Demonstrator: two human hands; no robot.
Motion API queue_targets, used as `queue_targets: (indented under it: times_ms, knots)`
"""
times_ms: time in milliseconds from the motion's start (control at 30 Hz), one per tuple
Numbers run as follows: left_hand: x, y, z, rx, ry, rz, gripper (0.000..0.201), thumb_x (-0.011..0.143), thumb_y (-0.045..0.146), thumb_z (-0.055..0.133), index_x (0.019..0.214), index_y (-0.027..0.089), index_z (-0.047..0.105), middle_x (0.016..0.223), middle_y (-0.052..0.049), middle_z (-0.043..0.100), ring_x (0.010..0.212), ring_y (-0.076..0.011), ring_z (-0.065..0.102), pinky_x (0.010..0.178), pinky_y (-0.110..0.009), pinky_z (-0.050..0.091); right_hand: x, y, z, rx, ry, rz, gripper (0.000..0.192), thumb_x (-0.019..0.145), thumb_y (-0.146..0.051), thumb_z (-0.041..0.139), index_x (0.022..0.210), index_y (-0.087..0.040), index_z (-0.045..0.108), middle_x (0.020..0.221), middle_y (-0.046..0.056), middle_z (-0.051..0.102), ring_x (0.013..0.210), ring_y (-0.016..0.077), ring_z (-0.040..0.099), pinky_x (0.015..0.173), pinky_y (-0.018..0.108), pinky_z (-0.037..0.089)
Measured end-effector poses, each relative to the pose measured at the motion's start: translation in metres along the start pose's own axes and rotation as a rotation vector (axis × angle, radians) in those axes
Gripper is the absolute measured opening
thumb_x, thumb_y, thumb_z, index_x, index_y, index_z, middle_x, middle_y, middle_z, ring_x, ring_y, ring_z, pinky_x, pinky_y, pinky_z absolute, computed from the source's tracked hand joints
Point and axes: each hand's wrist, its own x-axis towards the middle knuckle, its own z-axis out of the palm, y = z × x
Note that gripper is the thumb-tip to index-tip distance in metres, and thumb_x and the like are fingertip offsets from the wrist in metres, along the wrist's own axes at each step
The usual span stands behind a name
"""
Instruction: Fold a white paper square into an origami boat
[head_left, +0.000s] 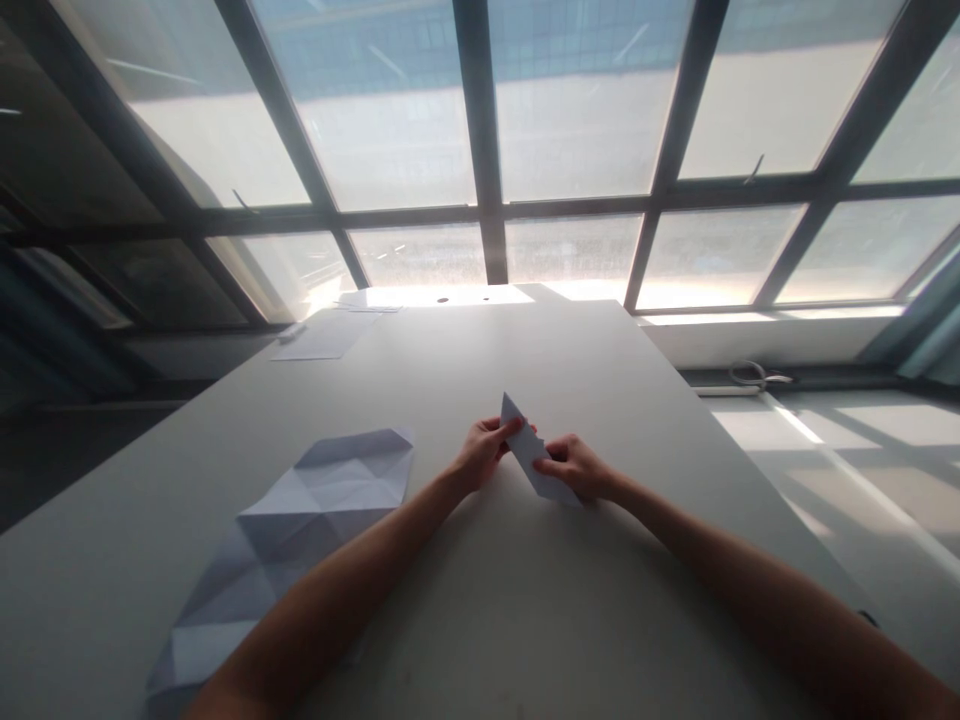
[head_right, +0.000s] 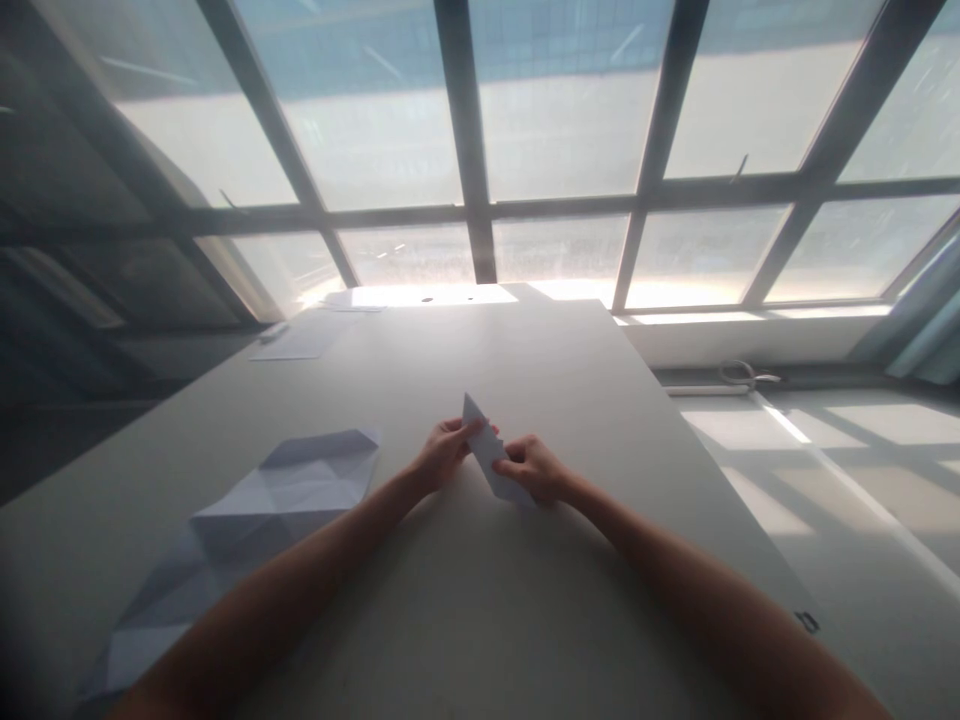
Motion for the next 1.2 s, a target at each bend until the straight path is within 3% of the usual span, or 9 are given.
queue_targets:
  times_ms: [167,333,433,633,867,933,1033,1100,1200]
  knots:
    - [0.002,0.001,-0.001,-0.028,0.018,0.034,0.035,0.072,0.039,0.079,0.086,0.007,0.072,0.083,-0.013,0.072,0.075,-0.0189,0.065,0.074,-0.03,0.049,0.002,0.002,0.002,-0.031,0.007,0.014,0.033,0.075,-0.041,0.061,0.058,-0.016,0.05,0.053,-0.004,0.039,0.05,0.008,0.034,0.045,0.02,0.024]
    - [-0.005,0.0,0.005,0.091,-0.104,-0.065,0.038,0.065,0.036,0.083,0.089,0.008,0.073,0.088,-0.013,0.073,0.078,-0.0219,0.067,0.074,-0.031,0.048,0.001,0.003,0.008,0.003,0.138,-0.004,0.04,0.079,-0.049,0.057,0.057,-0.015,0.051,0.051,-0.004,0.036,0.048,0.0076,0.031,0.043,0.021,0.02]
    - [-0.006,0.0,0.007,0.132,-0.124,-0.088,0.035,0.065,0.034,0.083,0.087,0.009,0.074,0.086,-0.013,0.073,0.076,-0.0217,0.067,0.071,-0.03,0.048,0.0,0.002,0.007,0.009,0.128,0.007,0.041,0.079,-0.048,0.057,0.056,-0.015,0.051,0.05,-0.004,0.036,0.047,0.0073,0.029,0.043,0.022,0.019]
    - [-0.001,0.002,0.002,0.026,0.025,-0.045,0.033,0.072,0.038,0.078,0.084,0.008,0.072,0.082,-0.012,0.073,0.072,-0.0178,0.066,0.066,-0.026,0.048,0.001,0.0,0.001,0.043,-0.02,0.025,0.036,0.077,-0.041,0.059,0.054,-0.016,0.048,0.049,-0.005,0.035,0.046,0.0068,0.029,0.043,0.021,0.02]
    - [0.004,0.006,-0.001,-0.133,0.144,0.003,0.033,0.075,0.039,0.076,0.085,0.008,0.07,0.081,-0.013,0.073,0.08,-0.0202,0.068,0.069,-0.026,0.05,0.0,0.0,-0.001,0.096,-0.053,0.087,0.031,0.075,-0.04,0.062,0.058,-0.014,0.058,0.048,-0.004,0.043,0.044,0.0079,0.035,0.042,0.021,0.023]
    - [0.002,0.007,0.0,-0.161,0.103,0.014,0.039,0.079,0.044,0.072,0.094,0.009,0.069,0.085,-0.014,0.073,0.085,-0.0221,0.068,0.073,-0.028,0.05,-0.001,0.0,0.0,0.11,-0.029,0.086,0.034,0.075,-0.043,0.062,0.058,-0.014,0.057,0.048,-0.004,0.043,0.044,0.0077,0.035,0.042,0.021,0.023]
    - [-0.004,0.004,0.004,-0.096,-0.077,-0.085,0.051,0.079,0.05,0.07,0.108,0.009,0.067,0.096,-0.017,0.072,0.092,-0.026,0.067,0.08,-0.034,0.05,-0.002,0.0,0.001,0.146,0.036,0.052,0.04,0.076,-0.048,0.063,0.057,-0.014,0.056,0.049,-0.004,0.043,0.045,0.0074,0.034,0.043,0.021,0.022]
    - [-0.007,0.0,0.007,0.003,-0.176,-0.155,0.05,0.077,0.046,0.074,0.107,0.007,0.069,0.098,-0.018,0.071,0.094,-0.027,0.067,0.083,-0.034,0.049,-0.002,0.0,0.003,0.17,0.09,0.036,0.044,0.076,-0.052,0.062,0.055,-0.014,0.053,0.049,-0.004,0.042,0.045,0.0074,0.034,0.043,0.022,0.022]
    - [-0.009,-0.005,0.011,0.072,-0.21,-0.136,0.044,0.076,0.043,0.074,0.1,0.006,0.072,0.099,-0.018,0.071,0.094,-0.0271,0.066,0.085,-0.034,0.048,0.0,0.002,0.006,0.147,0.177,-0.007,0.049,0.076,-0.055,0.062,0.05,-0.015,0.048,0.048,-0.003,0.041,0.046,0.0076,0.034,0.044,0.022,0.023]
